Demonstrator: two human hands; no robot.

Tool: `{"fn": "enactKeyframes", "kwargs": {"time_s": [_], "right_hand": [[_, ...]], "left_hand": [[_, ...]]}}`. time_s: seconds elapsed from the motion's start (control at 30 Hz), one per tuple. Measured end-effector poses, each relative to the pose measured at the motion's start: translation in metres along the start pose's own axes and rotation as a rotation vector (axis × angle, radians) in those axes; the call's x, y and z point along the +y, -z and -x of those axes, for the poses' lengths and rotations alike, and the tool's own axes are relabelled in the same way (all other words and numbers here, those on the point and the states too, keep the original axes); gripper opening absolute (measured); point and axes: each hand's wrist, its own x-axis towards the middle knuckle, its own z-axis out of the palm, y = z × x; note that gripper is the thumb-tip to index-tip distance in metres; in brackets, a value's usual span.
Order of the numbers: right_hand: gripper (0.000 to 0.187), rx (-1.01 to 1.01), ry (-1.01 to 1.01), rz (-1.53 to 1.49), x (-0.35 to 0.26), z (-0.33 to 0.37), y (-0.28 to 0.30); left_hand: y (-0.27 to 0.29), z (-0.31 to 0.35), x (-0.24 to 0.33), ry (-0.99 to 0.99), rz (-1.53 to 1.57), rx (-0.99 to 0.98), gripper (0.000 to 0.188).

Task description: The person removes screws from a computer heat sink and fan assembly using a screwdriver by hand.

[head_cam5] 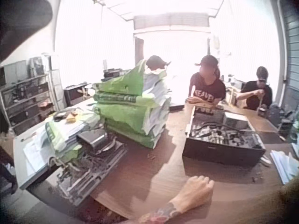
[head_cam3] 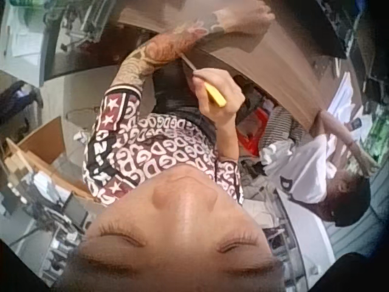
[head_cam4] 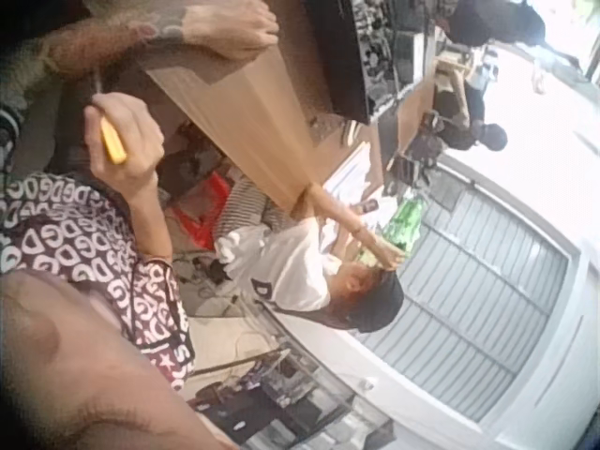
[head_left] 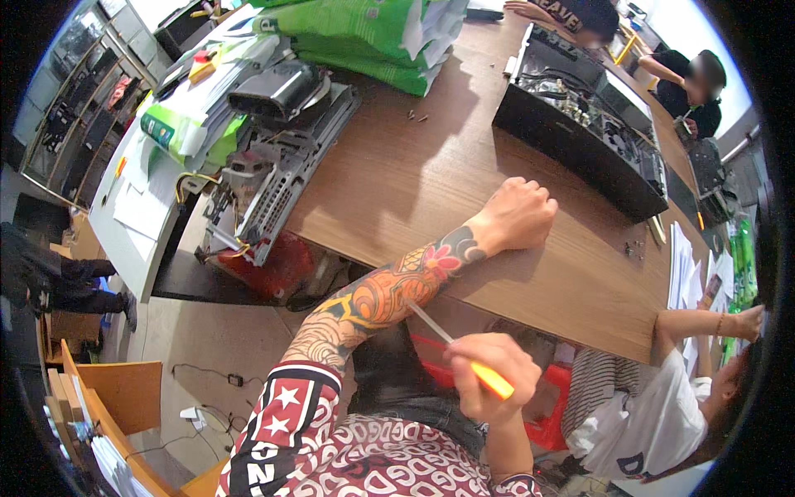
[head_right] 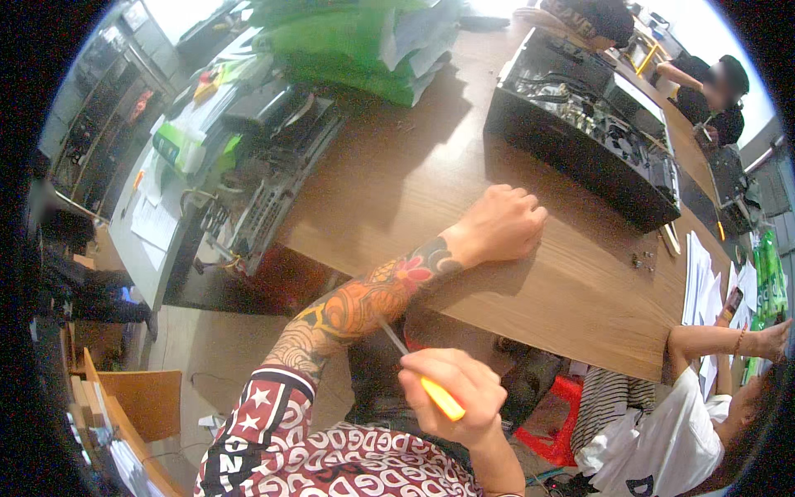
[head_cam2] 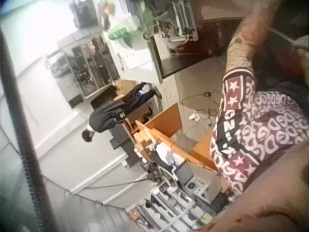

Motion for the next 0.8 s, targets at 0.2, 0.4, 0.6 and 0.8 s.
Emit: {"fn": "enactKeyframes", "kwargs": {"time_s": [0.2,0.4,0.6,0.8], "right_hand": [[0.013,0.156,-0.205,0.046,0.013,0.008,0.007],[0.016,0.066,-0.052,0.099,0.001,0.002,-0.006],[0.009,0.191,-0.212,0.018,0.008,0.016,0.002],[0.006,0.180,-0.156,0.165,0.009,0.006,-0.003]], "left_hand": [[-0.003,0.004,0.002,0.015,-0.036,-0.016,0.013],[-0.002,0.007,-0.003,-0.006,-0.055,0.014,0.012],[-0.011,0.001,0.006,-0.011,0.003,0.038,0.013],[-0.010,0.005,0.000,0.007,-0.019,0.065,0.013]]}}
